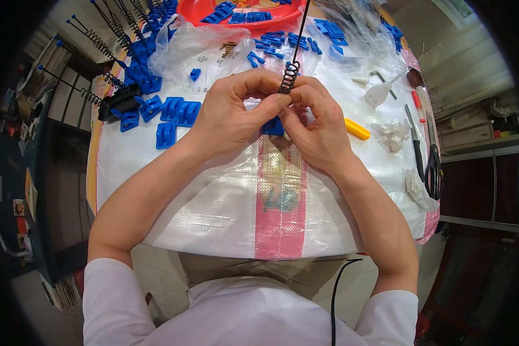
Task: Assembling small metal springs and pins into blue plastic housings at a workstation.
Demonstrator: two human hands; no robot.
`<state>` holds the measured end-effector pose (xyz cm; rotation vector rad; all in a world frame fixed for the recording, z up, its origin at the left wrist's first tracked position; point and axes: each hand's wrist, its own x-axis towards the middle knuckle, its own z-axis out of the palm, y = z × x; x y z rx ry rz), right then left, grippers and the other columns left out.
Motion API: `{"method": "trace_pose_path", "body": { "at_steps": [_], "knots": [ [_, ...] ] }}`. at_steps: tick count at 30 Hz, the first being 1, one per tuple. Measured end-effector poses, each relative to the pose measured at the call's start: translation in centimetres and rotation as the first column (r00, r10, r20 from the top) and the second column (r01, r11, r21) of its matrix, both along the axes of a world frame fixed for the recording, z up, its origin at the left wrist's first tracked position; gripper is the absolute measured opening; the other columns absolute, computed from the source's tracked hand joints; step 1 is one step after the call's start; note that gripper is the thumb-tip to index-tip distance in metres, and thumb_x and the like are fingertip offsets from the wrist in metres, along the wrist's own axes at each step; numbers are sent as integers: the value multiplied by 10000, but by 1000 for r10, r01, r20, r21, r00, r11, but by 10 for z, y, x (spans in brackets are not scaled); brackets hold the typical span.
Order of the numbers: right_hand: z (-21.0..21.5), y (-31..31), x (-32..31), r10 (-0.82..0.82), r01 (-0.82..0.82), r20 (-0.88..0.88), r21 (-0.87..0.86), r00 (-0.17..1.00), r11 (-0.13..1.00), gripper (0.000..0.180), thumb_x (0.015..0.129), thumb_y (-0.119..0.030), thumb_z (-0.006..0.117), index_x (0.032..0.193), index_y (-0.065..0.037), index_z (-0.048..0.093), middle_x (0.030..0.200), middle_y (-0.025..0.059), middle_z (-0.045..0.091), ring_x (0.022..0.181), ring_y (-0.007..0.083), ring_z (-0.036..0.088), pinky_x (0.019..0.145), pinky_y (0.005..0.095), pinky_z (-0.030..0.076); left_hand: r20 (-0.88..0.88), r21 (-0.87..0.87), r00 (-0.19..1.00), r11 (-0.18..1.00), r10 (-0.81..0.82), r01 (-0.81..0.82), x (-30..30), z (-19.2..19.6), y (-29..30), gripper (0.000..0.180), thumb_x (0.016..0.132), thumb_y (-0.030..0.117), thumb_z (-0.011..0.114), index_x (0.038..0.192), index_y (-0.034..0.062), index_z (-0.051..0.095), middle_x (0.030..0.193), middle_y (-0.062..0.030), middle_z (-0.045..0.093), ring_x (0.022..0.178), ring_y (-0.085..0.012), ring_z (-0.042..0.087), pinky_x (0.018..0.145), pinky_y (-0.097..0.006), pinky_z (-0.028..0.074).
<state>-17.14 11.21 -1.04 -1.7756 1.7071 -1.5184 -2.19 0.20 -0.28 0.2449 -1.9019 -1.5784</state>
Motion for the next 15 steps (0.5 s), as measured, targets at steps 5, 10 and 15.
{"method": "trace_pose_path", "body": {
  "at_steps": [5,10,15],
  "knots": [
    [-2,-1,-1,7,-7,-9,-24,1000,1000,137,866,-61,711,970,12,660,1137,124,630,809,199,652,649,299,521,10,4,1000,1000,4,-4,0,0,0,188,934,96,684,1094,-1,698,979,-38,713,932,-108,637,885,-287,507],
    [1,1,1,4,-4,4,-9,1000,1000,140,870,-61,714,973,14,656,1134,123,629,807,197,655,651,298,524,2,27,1000,1000,8,-8,-1,0,1,196,933,94,679,1101,-5,697,987,-42,714,935,-110,638,884,-286,507],
    [3,1,1,5,-5,5,-2,1000,1000,144,865,-53,717,973,16,651,1135,127,624,820,203,659,656,298,527,13,11,1000,1000,14,-14,1,4,2,197,931,90,676,1099,-11,693,988,-44,713,932,-114,639,875,-288,509]
  ]
}}
